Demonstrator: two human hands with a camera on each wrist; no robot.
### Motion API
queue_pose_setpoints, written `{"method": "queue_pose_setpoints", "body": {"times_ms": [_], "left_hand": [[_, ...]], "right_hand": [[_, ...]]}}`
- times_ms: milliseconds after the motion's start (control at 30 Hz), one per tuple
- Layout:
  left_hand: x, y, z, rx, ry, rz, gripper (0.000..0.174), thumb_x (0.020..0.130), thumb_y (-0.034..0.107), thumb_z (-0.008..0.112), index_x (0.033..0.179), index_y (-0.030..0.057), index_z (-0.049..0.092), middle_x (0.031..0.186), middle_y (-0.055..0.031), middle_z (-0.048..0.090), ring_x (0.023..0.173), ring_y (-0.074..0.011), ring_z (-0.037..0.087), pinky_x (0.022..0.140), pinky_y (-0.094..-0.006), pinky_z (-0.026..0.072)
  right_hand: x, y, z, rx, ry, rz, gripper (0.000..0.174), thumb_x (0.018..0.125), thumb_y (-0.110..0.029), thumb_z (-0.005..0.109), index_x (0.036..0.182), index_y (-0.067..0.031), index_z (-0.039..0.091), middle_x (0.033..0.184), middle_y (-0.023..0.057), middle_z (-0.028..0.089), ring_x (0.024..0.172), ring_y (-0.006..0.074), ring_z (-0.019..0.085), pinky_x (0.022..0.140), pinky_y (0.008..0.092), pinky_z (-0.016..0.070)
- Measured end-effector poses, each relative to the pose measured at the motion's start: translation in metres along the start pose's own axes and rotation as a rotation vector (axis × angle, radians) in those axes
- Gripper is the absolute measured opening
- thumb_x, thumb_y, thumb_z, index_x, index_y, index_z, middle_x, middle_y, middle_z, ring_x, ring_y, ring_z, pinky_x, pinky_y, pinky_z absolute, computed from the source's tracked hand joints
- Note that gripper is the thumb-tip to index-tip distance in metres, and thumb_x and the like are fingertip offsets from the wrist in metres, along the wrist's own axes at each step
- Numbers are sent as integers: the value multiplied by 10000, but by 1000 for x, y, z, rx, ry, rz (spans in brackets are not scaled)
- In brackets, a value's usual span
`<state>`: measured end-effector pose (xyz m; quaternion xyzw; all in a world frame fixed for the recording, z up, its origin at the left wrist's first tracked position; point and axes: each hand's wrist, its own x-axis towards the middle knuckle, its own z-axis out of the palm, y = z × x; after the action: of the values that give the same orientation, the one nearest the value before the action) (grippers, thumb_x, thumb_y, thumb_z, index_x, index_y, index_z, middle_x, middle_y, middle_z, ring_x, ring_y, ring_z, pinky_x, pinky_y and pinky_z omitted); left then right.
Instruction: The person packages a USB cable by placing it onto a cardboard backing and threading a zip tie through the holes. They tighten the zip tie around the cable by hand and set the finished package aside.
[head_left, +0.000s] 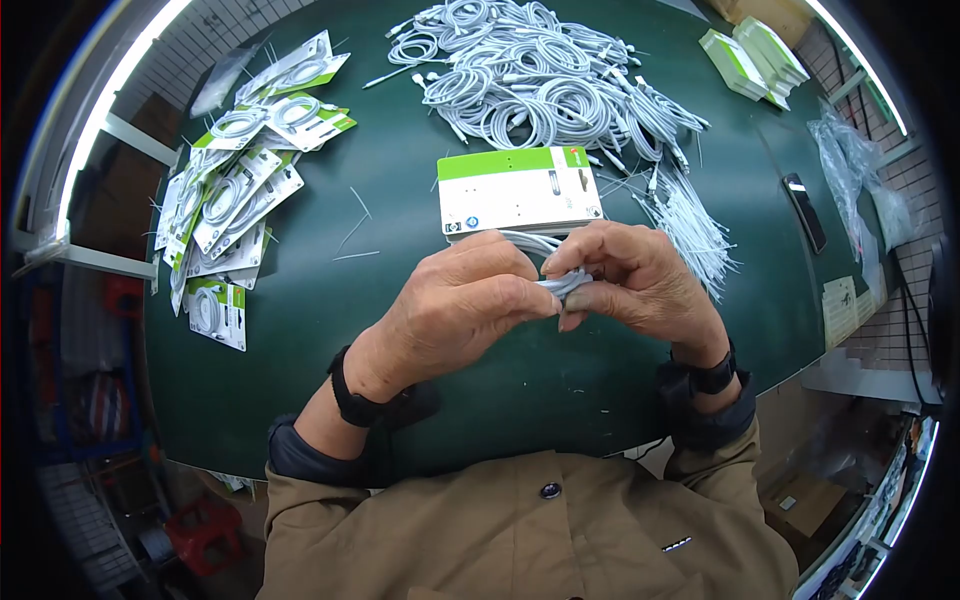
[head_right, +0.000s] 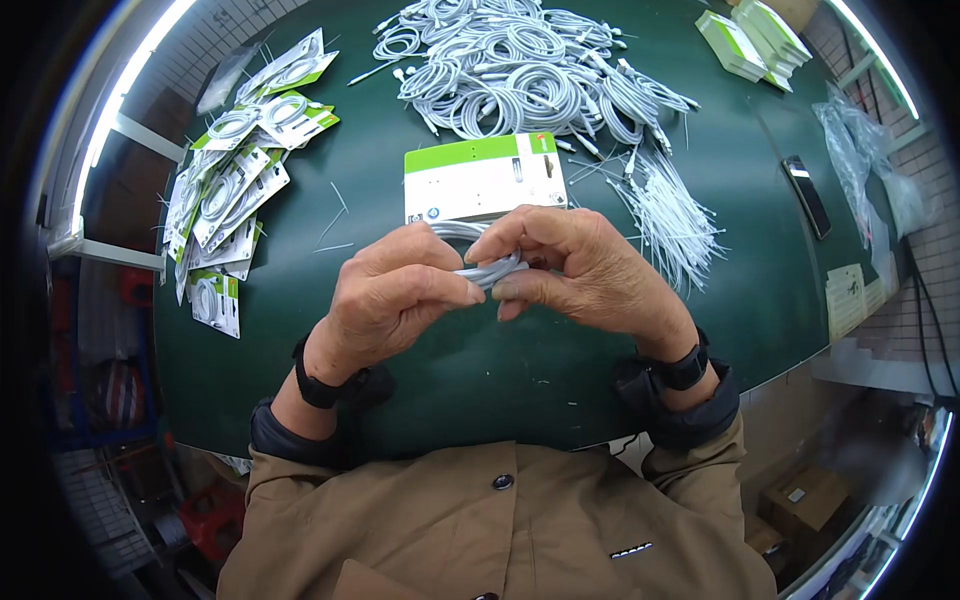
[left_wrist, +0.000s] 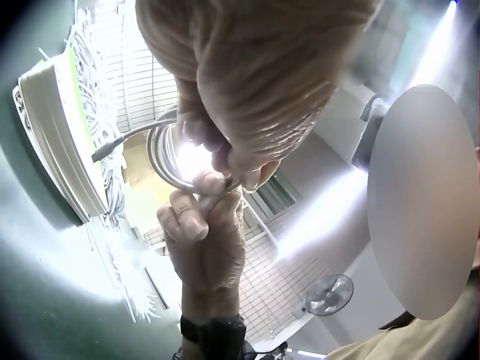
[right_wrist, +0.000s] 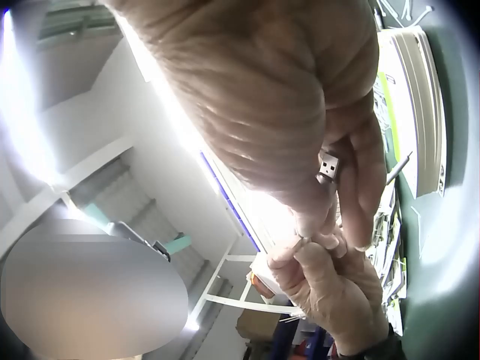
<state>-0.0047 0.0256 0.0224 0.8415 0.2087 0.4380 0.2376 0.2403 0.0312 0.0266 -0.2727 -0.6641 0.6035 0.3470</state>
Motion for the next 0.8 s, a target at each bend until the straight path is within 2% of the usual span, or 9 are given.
{"method": "queue_pose_setpoints", "body": {"times_ms": [167,267,467,567,667,767,800], "left_hand": [[1,-3,-2,77,-64,43,191,798,16,807,960,101,753,838,-49,656,721,-233,614,637,-361,492],[-2,-10,-5,120,-86,66,236,764,11,803,973,102,745,847,-52,647,750,-245,628,637,-369,509],[4,-16,-10,197,-110,136,259,723,11,802,954,109,737,866,-58,653,809,-255,661,633,-366,541],[13,-19,-13,218,-119,111,240,733,28,817,943,107,730,921,-66,675,872,-282,692,701,-360,565],[22,-28,-13,161,-110,91,243,741,28,837,952,95,737,1058,-98,697,1044,-292,697,800,-365,579],[31,-32,-15,110,63,17,241,751,33,852,962,83,747,1216,-132,678,1218,-280,647,878,-376,574],[26,-42,-16,118,101,-50,274,757,54,853,1009,58,746,1294,-155,648,1258,-282,614,925,-400,559]], "right_hand": [[7,-2,-1,-500,42,-324,226,836,22,784,1050,-14,722,988,97,754,849,233,753,745,338,594],[7,3,1,-515,76,-349,258,803,25,800,1045,-27,726,972,98,751,854,268,744,738,353,587],[8,4,-2,-530,86,-391,274,785,37,803,1040,-28,725,956,108,747,849,285,742,733,362,591],[11,4,-1,-588,183,-478,296,773,45,808,1046,-35,725,953,116,744,854,289,742,733,366,595],[13,7,-5,-700,258,-550,321,763,46,815,1058,-47,728,957,117,743,863,292,740,731,372,597],[12,12,-14,-785,322,-561,331,765,46,812,1069,-57,731,955,111,744,866,291,739,727,372,598],[11,14,-17,-798,342,-564,333,766,49,810,1071,-59,733,955,111,744,865,290,738,727,371,598]]}}
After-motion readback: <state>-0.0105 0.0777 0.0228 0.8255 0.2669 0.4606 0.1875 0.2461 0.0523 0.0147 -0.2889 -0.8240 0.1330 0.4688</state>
